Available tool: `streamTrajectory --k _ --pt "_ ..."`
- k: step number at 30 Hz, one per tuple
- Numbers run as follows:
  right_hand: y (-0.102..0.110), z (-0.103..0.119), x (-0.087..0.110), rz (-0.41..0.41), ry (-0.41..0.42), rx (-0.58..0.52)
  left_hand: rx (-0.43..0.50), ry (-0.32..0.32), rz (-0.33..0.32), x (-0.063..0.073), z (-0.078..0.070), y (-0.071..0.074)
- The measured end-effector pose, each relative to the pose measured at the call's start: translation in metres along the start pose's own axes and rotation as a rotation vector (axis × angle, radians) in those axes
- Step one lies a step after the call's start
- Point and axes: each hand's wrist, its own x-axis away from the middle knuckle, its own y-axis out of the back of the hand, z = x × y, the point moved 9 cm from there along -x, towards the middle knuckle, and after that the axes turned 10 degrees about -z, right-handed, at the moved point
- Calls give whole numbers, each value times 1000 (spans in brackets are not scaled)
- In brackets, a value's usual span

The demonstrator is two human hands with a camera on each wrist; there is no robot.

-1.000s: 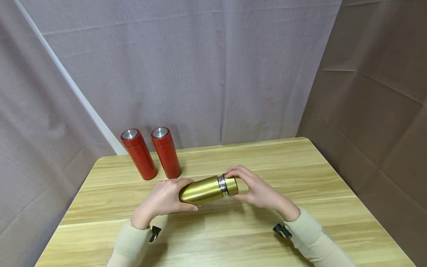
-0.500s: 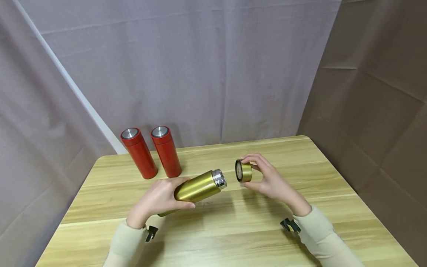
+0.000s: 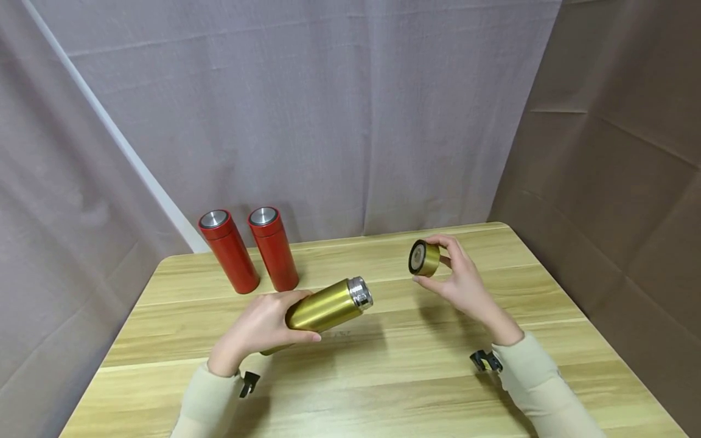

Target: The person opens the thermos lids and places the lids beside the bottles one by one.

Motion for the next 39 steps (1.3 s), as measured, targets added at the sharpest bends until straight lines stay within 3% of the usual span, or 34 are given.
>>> streamTrajectory --k 4,10,15,20,25,39 --pt "12 -41 0 -35 -80 42 -6 0 -1 0 0 0" --pt "27 -79 1 -40 -166 112 -6 -1 -5 0 -1 0" --pt "32 -108 5 -17 -239 154 -4 -2 -9 -1 -1 1" --pt "36 -136 15 33 -373 186 2 -1 -10 -1 -1 2" --pt "36 -154 26 89 -441 263 -3 -3 -6 -1 -2 2" --pt "37 -177 38 149 -480 334 -17 -8 3 -1 -3 0"
